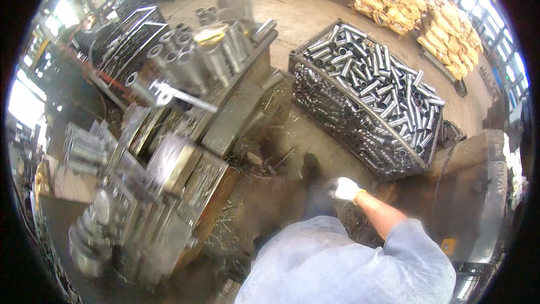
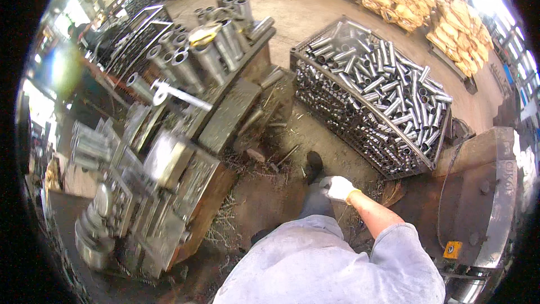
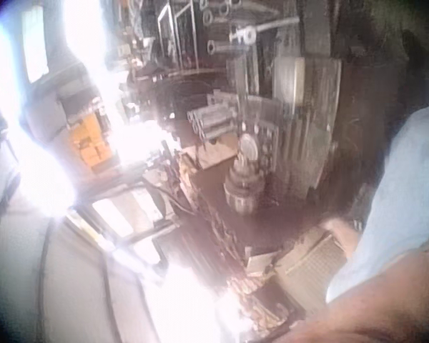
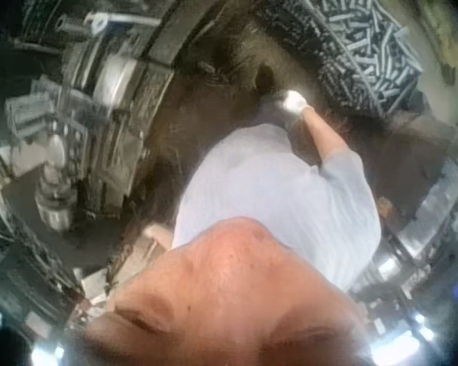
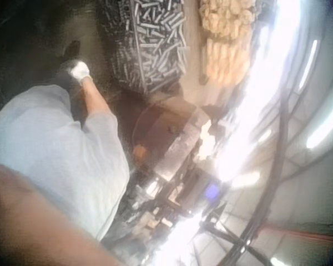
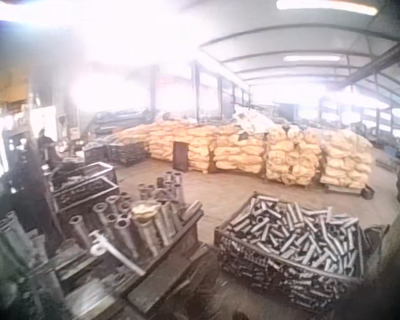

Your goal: The person repeatedly loads cylindrical metal tubes into a lathe chuck, secures them, and operates the machine to machine the parts. After each cycle, the person removes the finished tubes and places them into a nearby wire basket.

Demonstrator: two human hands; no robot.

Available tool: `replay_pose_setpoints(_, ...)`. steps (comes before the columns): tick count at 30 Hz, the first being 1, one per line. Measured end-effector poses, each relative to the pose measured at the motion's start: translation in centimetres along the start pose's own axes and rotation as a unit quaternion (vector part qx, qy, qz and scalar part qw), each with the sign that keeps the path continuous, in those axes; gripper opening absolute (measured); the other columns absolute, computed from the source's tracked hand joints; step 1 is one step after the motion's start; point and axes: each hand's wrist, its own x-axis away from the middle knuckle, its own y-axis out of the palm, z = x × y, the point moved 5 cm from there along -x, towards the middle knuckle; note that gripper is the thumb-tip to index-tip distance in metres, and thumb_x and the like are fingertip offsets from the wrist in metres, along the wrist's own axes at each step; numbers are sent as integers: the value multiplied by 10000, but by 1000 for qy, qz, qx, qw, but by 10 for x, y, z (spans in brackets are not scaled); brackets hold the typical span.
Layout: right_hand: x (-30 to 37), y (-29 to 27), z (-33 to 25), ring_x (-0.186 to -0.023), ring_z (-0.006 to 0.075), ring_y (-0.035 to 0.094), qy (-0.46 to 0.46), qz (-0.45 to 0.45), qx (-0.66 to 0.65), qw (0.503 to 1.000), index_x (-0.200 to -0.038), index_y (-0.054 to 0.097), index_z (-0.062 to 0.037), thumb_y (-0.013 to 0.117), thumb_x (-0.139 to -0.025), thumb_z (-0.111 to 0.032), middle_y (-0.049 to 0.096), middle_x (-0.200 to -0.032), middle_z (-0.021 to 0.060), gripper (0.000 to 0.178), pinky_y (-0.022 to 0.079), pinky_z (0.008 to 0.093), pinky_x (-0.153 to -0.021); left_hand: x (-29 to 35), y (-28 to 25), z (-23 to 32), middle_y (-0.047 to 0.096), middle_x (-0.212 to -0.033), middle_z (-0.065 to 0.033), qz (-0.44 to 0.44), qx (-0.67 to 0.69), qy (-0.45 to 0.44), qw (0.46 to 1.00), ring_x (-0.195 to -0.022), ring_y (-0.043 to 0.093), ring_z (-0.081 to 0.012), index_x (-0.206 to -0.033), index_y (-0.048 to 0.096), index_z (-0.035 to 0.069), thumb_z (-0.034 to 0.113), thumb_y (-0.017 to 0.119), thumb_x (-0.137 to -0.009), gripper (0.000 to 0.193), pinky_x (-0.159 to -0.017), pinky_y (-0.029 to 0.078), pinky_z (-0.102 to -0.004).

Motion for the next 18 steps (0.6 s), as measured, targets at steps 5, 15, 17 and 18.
replay_pose_setpoints(5,-98,-161,81,-1174,355,724,34,190,-149,970,-1220,768,-23,780,-863,-372,753,-1261,213,499,553,415,-1032,53,127,220,718,-1308,-186,-196,13,110,974,-1169,718,-295,-1333,671,3,206,694,-1023,371,-979,577,-405)
replay_pose_setpoints(15,-527,-508,325,-1285,411,671,171,365,-209,891,-1545,510,15,805,-839,-564,654,-1427,307,959,506,437,-1112,153,420,878,675,-1335,-250,-300,188,540,763,-1200,693,-400,-1413,600,-8,145,764,-964,502,-1022,576,-460)
replay_pose_setpoints(17,-585,-536,341,-1298,430,657,188,361,-116,906,-1507,557,-15,744,-859,-602,687,-1363,300,894,516,457,-1111,141,495,954,641,-1394,-245,-356,110,475,797,-1250,668,-401,-1474,530,2,191,762,-977,580,-1053,561,-468)
replay_pose_setpoints(18,-610,-545,346,-1295,429,660,203,350,-87,910,-1496,570,-26,730,-870,-600,699,-1344,291,865,522,472,-1107,134,531,983,624,-1420,-240,-360,70,464,806,-1279,652,-401,-1515,481,7,215,766,-978,642,-1072,554,-468)
